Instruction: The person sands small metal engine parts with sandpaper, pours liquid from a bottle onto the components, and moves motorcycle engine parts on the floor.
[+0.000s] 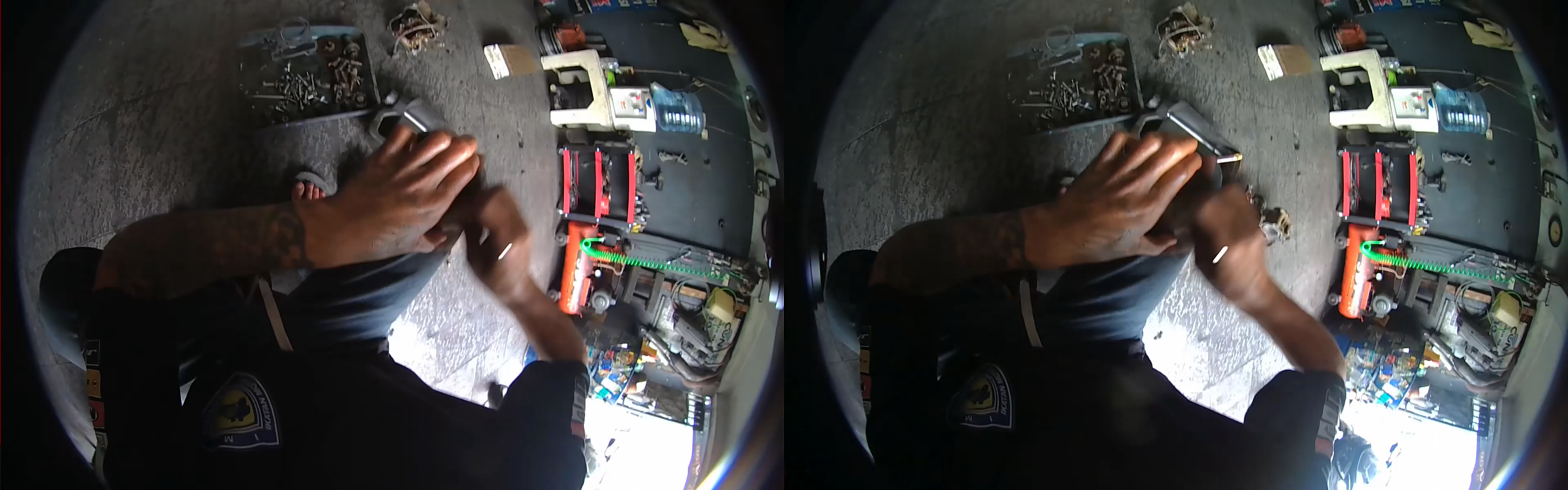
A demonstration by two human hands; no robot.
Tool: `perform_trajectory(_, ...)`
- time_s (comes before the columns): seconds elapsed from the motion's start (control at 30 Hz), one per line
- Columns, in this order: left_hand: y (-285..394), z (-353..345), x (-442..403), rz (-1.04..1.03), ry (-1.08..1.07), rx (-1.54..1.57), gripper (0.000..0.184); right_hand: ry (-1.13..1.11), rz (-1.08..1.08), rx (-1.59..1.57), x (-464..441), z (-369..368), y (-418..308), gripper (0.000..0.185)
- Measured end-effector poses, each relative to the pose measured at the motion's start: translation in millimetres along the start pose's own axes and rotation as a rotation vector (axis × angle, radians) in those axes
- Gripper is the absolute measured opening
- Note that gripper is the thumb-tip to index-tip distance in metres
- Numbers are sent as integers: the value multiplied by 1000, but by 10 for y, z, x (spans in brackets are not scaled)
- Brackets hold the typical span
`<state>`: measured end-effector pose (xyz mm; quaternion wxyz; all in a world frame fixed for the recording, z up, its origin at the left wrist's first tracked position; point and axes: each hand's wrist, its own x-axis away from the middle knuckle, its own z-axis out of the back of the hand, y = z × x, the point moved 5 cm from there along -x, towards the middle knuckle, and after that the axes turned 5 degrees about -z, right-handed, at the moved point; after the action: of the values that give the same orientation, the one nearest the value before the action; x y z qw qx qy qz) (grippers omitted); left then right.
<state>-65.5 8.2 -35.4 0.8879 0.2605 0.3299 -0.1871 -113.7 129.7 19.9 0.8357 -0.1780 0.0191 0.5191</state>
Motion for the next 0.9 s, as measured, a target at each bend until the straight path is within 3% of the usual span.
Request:
perform_trajectory(0.1,-33,-4,10,31,-19,44,93,-59,126,49,-39,8,99,19)
perform_trajectory(0.17,31,-27,30,28,-9,46,94,44,-24,46,-125,91,97,19)
perform_trajectory(0.27,-15,-16,7,16,-17,27,95,-129,138,15,29,-62,-18,22)
perform_trajectory(0.37,13,-29,16,24,-33,44,95,103,-30,41,-165,78,88,22)
perform_trajectory(0.4,3,-23,6,24,-40,40,96,-25,120,62,-56,36,79,22)
perform_trajectory(0.5,-5,5,1,11,-26,34,96,-94,144,31,37,-70,28,21)
perform_trajectory(0.6,31,-40,14,37,-73,44,97,61,-2,60,-134,83,132,20)
perform_trajectory(0.63,10,-17,-4,32,-64,39,96,-35,128,71,-11,19,137,20)
perform_trajectory(0.7,5,28,-1,12,-29,81,95,-100,108,66,60,-81,-18,21)
perform_trajectory(0.83,13,-32,25,36,-87,59,96,44,10,52,-62,62,172,16)
perform_trajectory(0.9,7,-20,31,-23,-29,12,96,-49,118,19,38,-104,-150,17)
